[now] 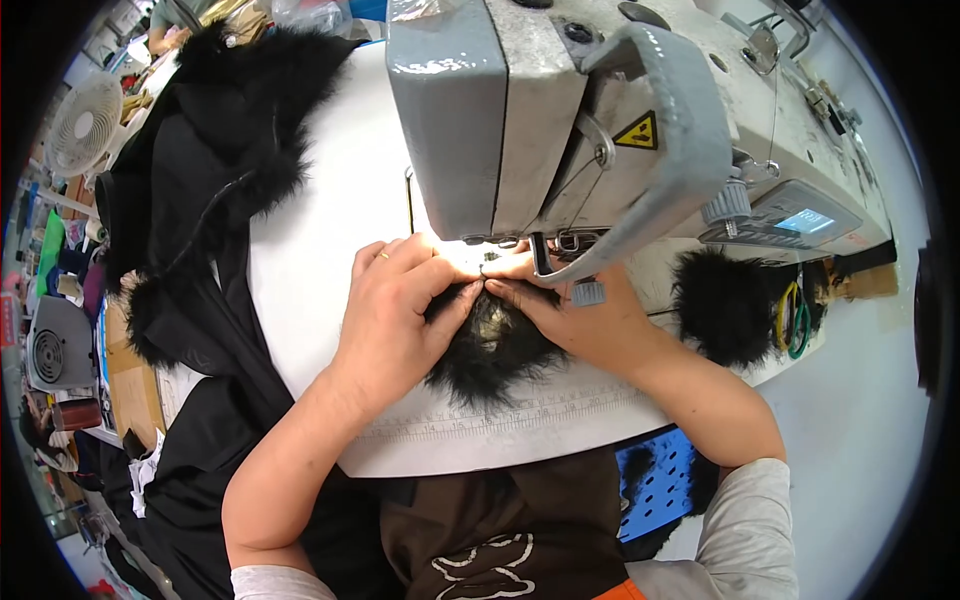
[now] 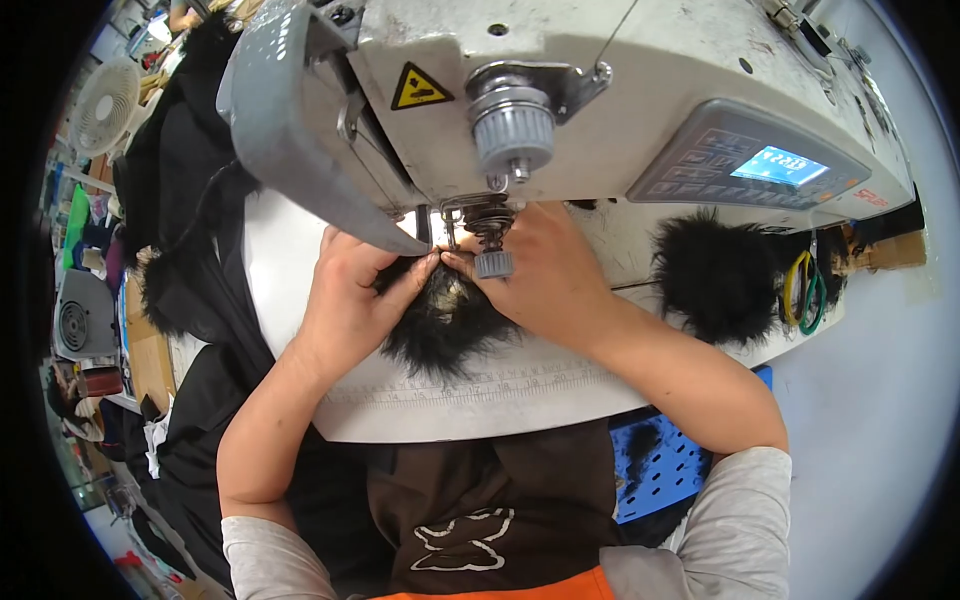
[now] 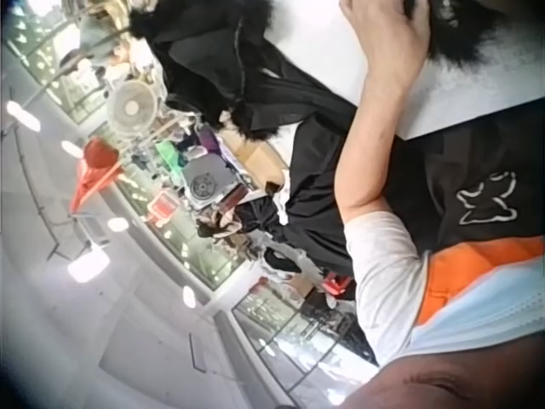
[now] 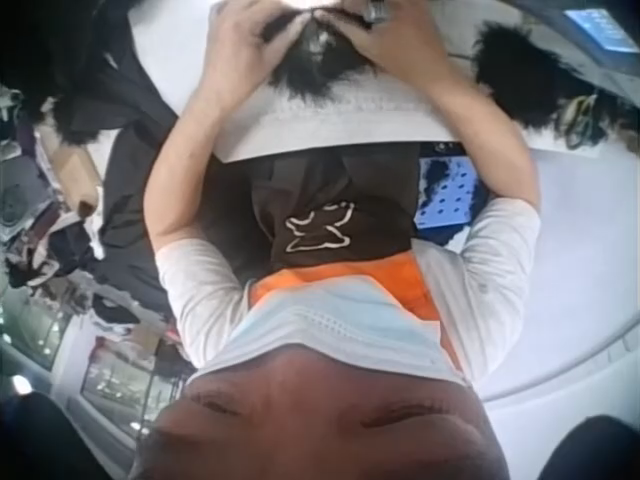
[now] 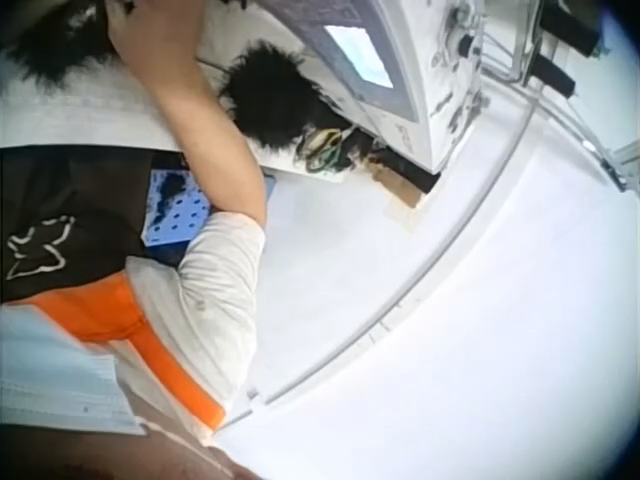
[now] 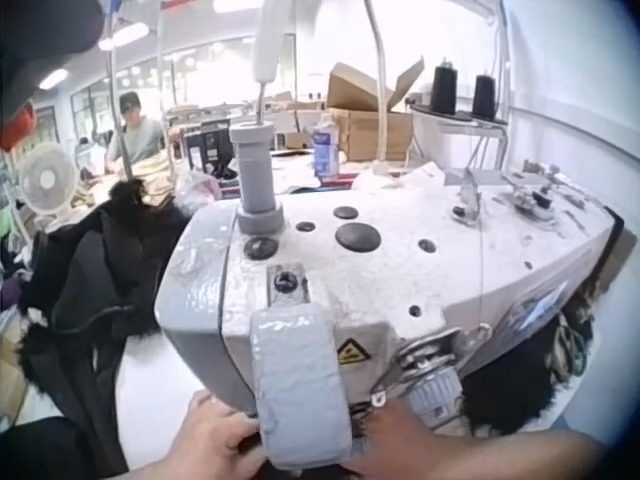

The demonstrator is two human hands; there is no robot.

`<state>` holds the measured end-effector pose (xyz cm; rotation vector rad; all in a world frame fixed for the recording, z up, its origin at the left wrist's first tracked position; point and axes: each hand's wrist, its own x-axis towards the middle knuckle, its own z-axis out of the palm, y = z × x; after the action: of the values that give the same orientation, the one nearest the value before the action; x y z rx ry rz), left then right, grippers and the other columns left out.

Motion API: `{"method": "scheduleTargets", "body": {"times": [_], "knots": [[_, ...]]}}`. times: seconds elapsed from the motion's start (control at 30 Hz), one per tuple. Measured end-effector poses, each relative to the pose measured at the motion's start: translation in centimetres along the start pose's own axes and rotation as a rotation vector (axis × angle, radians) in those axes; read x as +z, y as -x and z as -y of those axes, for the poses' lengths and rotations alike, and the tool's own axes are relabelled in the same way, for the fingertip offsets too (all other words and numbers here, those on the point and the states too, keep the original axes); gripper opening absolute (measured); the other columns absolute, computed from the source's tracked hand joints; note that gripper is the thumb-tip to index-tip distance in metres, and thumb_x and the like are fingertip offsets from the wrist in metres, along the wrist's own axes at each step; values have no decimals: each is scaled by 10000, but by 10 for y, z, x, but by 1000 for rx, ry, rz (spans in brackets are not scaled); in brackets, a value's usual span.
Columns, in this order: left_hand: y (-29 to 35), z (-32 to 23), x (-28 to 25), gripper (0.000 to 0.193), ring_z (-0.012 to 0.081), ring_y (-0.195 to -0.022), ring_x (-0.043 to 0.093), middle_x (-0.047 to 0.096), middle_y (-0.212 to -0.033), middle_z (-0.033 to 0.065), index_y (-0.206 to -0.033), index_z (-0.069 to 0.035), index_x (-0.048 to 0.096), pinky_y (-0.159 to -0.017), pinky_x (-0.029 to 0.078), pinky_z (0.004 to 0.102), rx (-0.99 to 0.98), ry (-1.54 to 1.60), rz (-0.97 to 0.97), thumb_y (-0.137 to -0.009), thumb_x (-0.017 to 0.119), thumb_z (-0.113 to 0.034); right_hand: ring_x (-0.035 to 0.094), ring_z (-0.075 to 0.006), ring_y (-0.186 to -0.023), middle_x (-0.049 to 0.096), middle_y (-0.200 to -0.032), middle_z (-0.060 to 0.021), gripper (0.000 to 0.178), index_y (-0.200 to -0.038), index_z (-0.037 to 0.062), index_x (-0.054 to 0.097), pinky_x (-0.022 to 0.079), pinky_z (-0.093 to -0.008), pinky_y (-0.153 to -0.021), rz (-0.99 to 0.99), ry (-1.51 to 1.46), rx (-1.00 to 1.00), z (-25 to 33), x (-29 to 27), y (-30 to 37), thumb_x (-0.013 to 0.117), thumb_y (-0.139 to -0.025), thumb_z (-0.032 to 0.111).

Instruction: Sewing and trimming black fur onto a garment using an industrial sewing machine.

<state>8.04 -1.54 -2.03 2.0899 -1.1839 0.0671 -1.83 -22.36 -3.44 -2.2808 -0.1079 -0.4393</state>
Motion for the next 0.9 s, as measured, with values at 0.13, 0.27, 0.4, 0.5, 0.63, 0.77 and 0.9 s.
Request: {"method": "scheduleTargets", "body": {"times": [0.13, 0.27, 0.4, 0.5, 0.63, 0.77, 0.9], "knots": [[-1, 0, 0, 117, 279, -956, 633, 636, -942, 58, -995, -91, 730, -999, 424, 429, -7, 6, 1, -898, 792, -114, 726, -152, -913, 780, -974, -63, 135, -1063, 42, 769, 548, -326, -831, 40, -7, 40, -2, -1, -2, 810, -942, 88], [0, 0, 0, 116, 282, -970, 631, 638, -954, 66, -990, -86, 727, -1009, 423, 435, -26, -1, 15, -900, 794, -118, 734, -178, -922, 779, -982, -71, 142, -1072, 37, 764, 551, -332, -841, 97, -18, 78, -1, -4, -5, 805, -947, 92], [0, 1, 1, 115, 286, -981, 631, 637, -956, 71, -984, -81, 723, -1018, 422, 441, -13, -14, -14, -905, 793, -126, 729, -178, -918, 779, -982, -66, 142, -1070, 34, 768, 548, -326, -834, 87, 11, 16, 0, -6, -8, 802, -954, 107], [-2, -2, 1, 115, 288, -987, 631, 635, -954, 72, -981, -78, 720, -1021, 422, 443, -14, -21, -5, -908, 792, -130, 719, -169, -906, 778, -981, -63, 145, -1075, 38, 775, 544, -318, -822, 80, -2, -44, -6, -5, -6, 802, -955, 115], [-1, -1, 2, 121, 285, -975, 627, 631, -950, 71, -982, -76, 718, -1021, 422, 443, -6, -37, -14, -910, 793, -138, 716, -351, -848, 771, -885, -103, 181, -956, 107, 793, 530, -457, -789, 35, 50, 18, -4, -5, -8, 817, -883, 270], [-1, 2, 1, 128, 289, -974, 615, 624, -959, 73, -991, -80, 718, -1033, 411, 448, 6, -18, 11, -907, 788, -146, 708, -120, -878, 780, -936, -47, 166, -1076, 40, 782, 545, -308, -791, 142, 1, 107, 3, -12, -8, 814, -932, 116], [-4, 6, 0, 130, 291, -1008, 604, 622, -981, 76, -1002, -90, 719, -1059, 388, 461, -13, 50, 50, -905, 781, -149, 710, -126, -871, 779, -931, -49, 168, -1073, 41, 781, 547, -306, -800, 148, -27, 85, -1, -12, -10, 809, -945, 145]]}}
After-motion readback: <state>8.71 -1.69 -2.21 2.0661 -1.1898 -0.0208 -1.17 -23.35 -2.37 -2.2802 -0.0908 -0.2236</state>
